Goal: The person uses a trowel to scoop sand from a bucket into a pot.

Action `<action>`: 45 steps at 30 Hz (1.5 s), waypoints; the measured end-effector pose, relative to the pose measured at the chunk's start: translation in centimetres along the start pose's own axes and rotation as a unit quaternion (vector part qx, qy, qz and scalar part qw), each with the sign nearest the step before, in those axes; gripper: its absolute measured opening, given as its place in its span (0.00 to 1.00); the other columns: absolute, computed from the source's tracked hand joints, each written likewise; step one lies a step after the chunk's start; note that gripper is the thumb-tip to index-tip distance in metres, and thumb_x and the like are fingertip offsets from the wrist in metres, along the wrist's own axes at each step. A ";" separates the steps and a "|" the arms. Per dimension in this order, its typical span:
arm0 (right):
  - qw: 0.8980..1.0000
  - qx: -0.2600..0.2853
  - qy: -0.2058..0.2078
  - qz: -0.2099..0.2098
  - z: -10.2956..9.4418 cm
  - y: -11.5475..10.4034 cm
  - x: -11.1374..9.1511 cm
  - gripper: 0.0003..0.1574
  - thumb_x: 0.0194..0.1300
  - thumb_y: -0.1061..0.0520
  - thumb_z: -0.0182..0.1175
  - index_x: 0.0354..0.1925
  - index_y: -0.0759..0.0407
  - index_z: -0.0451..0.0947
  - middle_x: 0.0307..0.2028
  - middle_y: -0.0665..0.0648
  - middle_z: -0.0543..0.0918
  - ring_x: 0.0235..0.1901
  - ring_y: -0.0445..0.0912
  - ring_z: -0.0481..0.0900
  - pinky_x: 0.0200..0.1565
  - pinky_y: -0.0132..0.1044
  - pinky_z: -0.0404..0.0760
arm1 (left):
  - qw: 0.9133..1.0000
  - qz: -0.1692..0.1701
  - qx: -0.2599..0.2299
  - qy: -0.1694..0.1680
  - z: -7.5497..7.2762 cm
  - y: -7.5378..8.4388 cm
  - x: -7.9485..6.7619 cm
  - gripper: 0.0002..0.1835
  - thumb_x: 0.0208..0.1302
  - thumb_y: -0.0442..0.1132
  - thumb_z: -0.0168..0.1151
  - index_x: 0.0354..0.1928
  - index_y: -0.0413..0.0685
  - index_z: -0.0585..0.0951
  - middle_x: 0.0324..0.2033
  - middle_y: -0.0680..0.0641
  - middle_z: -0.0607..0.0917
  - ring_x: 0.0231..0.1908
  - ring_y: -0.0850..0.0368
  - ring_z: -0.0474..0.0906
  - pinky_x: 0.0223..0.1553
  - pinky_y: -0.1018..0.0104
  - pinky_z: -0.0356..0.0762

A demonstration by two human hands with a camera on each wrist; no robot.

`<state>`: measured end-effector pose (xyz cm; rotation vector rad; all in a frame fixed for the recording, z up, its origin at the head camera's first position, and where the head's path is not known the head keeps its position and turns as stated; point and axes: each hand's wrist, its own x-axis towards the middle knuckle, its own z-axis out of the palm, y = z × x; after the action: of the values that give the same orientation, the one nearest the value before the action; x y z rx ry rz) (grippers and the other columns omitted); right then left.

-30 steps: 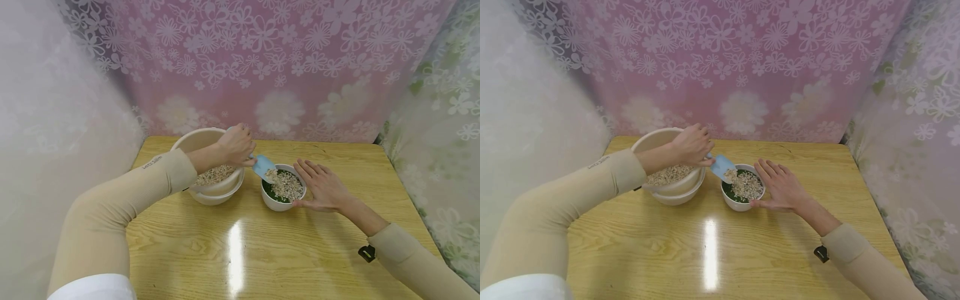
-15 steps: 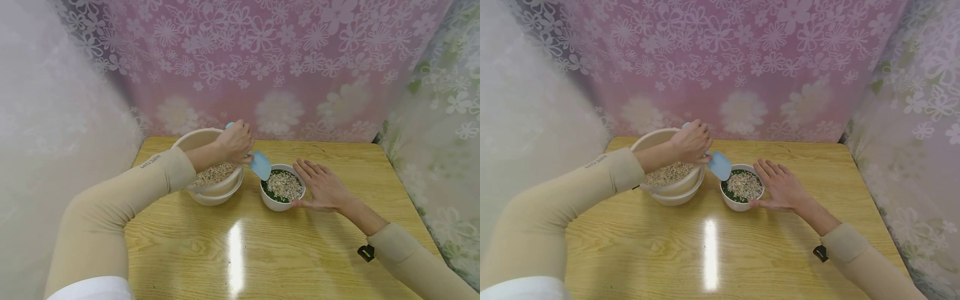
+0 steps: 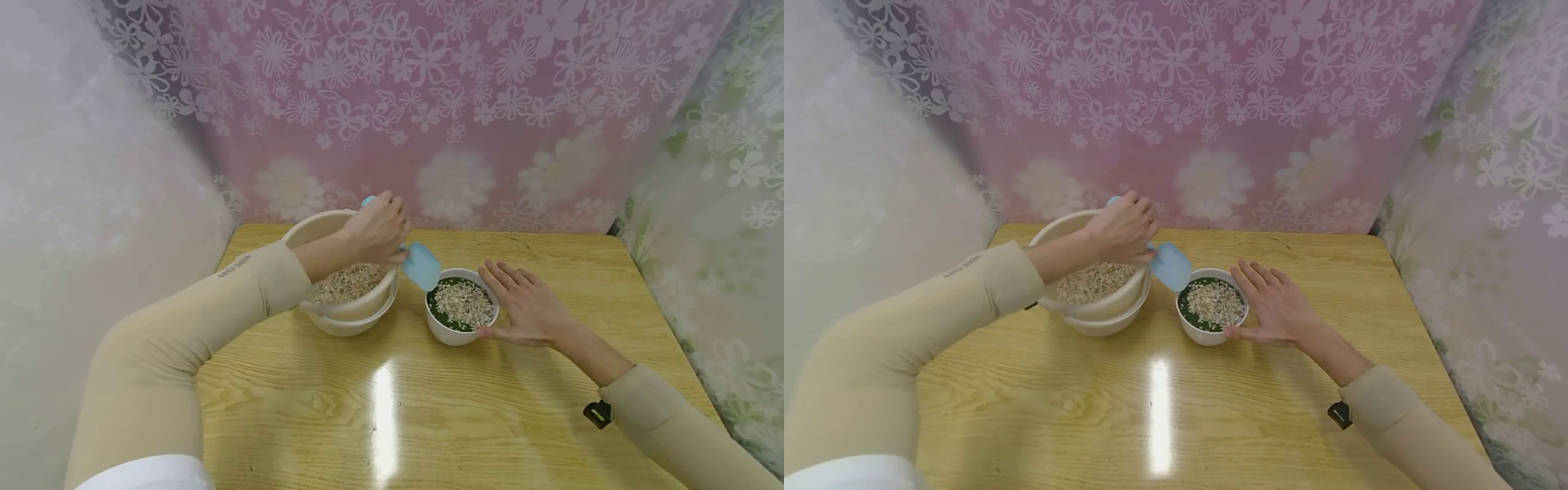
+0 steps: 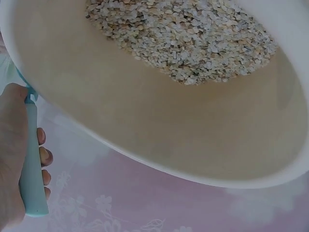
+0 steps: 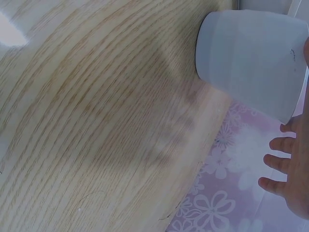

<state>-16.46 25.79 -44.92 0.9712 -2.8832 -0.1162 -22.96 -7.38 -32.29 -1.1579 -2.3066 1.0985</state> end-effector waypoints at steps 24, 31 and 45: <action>0.999 0.035 0.005 -0.011 -3.0 -2.4 3.0 0.76 0.60 0.14 0.56 0.86 0.56 0.43 0.85 0.62 0.51 0.83 0.62 0.55 0.78 0.63 0.62 | 0.989 -0.038 -0.134 0.043 1.8 -4.9 -6.4 0.31 0.76 0.67 0.49 0.48 0.46 0.81 0.46 0.40 0.88 0.51 0.42 0.83 0.53 0.51 0.82; 1.000 0.024 0.007 -0.017 -3.8 -3.6 4.7 0.76 0.61 0.12 0.53 0.86 0.56 0.42 0.85 0.62 0.51 0.83 0.61 0.54 0.79 0.61 0.63 | 0.990 -0.049 -0.118 0.052 2.6 -5.7 -8.8 0.34 0.75 0.69 0.51 0.57 0.45 0.82 0.43 0.40 0.87 0.45 0.43 0.81 0.47 0.52 0.80; 0.999 0.025 0.014 -0.027 -5.6 -6.1 7.9 0.76 0.61 0.12 0.51 0.86 0.55 0.40 0.85 0.62 0.50 0.84 0.61 0.53 0.80 0.61 0.61 | 0.992 -0.067 -0.095 0.052 3.6 -7.6 -11.4 0.32 0.73 0.70 0.54 0.45 0.44 0.78 0.37 0.41 0.83 0.42 0.43 0.78 0.48 0.51 0.79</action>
<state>-18.41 15.96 -39.47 1.0525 -2.8481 -0.0332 -22.17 -20.95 -28.36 -1.0797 -2.4084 0.7653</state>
